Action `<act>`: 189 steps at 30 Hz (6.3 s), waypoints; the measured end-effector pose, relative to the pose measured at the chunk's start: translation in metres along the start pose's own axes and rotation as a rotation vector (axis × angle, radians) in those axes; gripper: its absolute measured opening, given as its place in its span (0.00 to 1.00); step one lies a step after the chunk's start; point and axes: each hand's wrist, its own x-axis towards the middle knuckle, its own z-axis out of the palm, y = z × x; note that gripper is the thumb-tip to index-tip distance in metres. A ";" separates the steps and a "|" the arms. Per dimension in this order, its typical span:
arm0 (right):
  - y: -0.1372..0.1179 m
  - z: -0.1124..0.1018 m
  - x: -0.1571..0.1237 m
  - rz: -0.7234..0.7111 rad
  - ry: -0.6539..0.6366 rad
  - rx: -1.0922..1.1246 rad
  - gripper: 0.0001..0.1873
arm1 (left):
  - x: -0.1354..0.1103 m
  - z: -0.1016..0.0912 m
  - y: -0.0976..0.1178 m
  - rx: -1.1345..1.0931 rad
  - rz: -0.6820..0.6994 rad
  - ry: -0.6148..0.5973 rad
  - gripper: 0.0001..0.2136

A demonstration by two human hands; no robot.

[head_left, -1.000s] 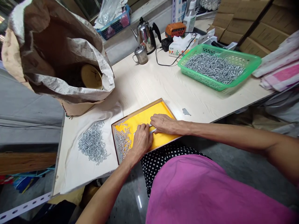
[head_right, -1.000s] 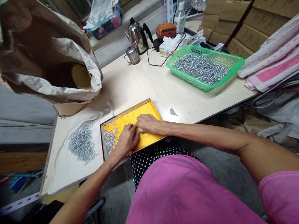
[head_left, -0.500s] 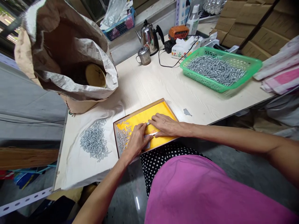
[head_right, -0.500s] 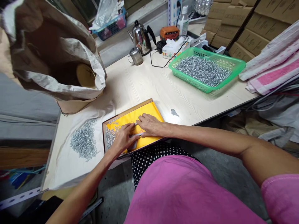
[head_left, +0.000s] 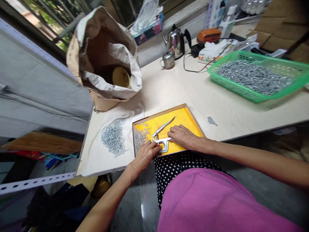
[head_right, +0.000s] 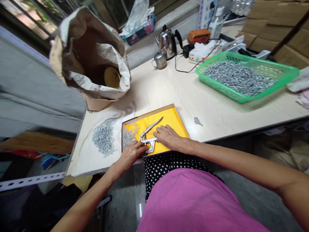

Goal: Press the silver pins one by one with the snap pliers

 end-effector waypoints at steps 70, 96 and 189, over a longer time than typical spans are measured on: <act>0.008 0.010 -0.003 0.031 0.130 -0.056 0.08 | 0.009 0.014 0.002 -0.419 -0.439 0.213 0.08; 0.006 0.007 -0.003 0.057 0.074 -0.028 0.07 | 0.027 0.005 0.020 -1.271 -0.977 0.186 0.25; 0.003 -0.030 -0.015 0.149 -0.120 0.056 0.07 | 0.079 -0.002 0.026 -0.177 -0.131 0.148 0.09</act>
